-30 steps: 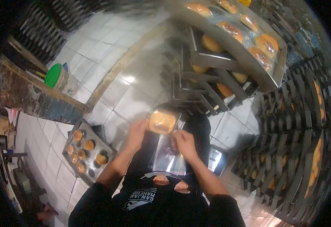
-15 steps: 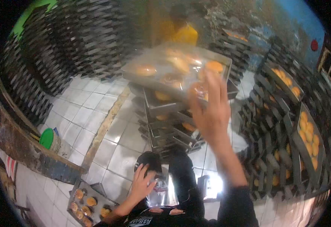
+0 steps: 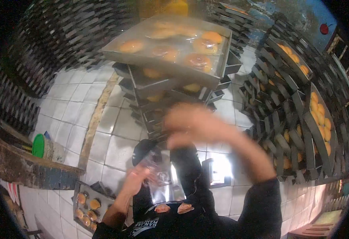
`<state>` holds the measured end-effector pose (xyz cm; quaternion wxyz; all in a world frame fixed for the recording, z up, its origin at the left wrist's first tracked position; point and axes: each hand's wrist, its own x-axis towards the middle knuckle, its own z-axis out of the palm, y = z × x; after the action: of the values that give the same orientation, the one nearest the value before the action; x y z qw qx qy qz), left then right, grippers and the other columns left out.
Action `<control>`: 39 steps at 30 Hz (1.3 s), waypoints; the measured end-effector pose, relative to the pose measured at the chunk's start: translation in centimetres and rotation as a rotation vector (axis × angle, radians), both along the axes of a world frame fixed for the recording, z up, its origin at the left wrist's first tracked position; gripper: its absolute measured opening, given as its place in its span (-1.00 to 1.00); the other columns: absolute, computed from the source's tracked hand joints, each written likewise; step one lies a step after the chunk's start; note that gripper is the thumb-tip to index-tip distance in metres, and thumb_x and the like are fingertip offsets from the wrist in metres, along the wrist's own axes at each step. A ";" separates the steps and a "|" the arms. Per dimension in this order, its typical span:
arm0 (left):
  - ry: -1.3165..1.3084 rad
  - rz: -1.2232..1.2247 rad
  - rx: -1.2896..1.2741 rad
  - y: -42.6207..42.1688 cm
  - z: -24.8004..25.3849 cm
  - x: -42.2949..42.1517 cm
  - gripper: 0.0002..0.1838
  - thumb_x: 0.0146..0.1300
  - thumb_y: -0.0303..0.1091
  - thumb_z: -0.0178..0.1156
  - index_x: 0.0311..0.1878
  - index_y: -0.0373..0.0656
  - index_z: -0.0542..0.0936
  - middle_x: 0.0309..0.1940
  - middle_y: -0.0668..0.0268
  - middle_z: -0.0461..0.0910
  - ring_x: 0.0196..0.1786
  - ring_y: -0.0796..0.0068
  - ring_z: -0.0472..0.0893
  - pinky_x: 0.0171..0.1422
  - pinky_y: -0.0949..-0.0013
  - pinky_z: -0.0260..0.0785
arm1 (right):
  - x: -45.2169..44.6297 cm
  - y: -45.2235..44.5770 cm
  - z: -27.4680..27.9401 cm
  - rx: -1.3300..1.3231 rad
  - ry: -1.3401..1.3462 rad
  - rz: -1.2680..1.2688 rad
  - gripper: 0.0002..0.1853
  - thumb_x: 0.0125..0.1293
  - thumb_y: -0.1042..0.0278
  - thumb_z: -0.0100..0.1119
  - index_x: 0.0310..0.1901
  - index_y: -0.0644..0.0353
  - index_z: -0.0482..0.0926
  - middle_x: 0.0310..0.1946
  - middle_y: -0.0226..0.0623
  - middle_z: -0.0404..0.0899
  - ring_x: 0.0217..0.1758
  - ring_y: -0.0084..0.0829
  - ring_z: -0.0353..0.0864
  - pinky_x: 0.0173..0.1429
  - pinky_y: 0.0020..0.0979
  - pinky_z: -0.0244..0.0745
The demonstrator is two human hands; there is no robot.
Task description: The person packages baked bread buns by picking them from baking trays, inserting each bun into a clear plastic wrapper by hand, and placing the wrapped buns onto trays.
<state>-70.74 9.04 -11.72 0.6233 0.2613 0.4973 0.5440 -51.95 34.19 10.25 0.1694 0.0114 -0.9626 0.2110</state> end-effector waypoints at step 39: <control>-0.658 0.412 0.097 9.3 3.6 -1.8 -0.60 0.53 -0.03 0.05 0.14 -0.15 0.60 0.10 0.22 0.70 0.12 0.32 0.70 0.25 0.20 0.56 | -4.9 -9.3 -14.3 0.079 0.388 -0.428 -0.47 -0.03 0.68 0.42 0.07 0.18 0.62 0.05 -0.14 0.61 0.21 -0.03 0.61 0.27 -0.14 0.57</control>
<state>-72.59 18.37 -8.12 0.6142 -0.0032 0.2865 0.7354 -56.84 24.87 -4.02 0.3903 -0.1451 -0.9003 0.1267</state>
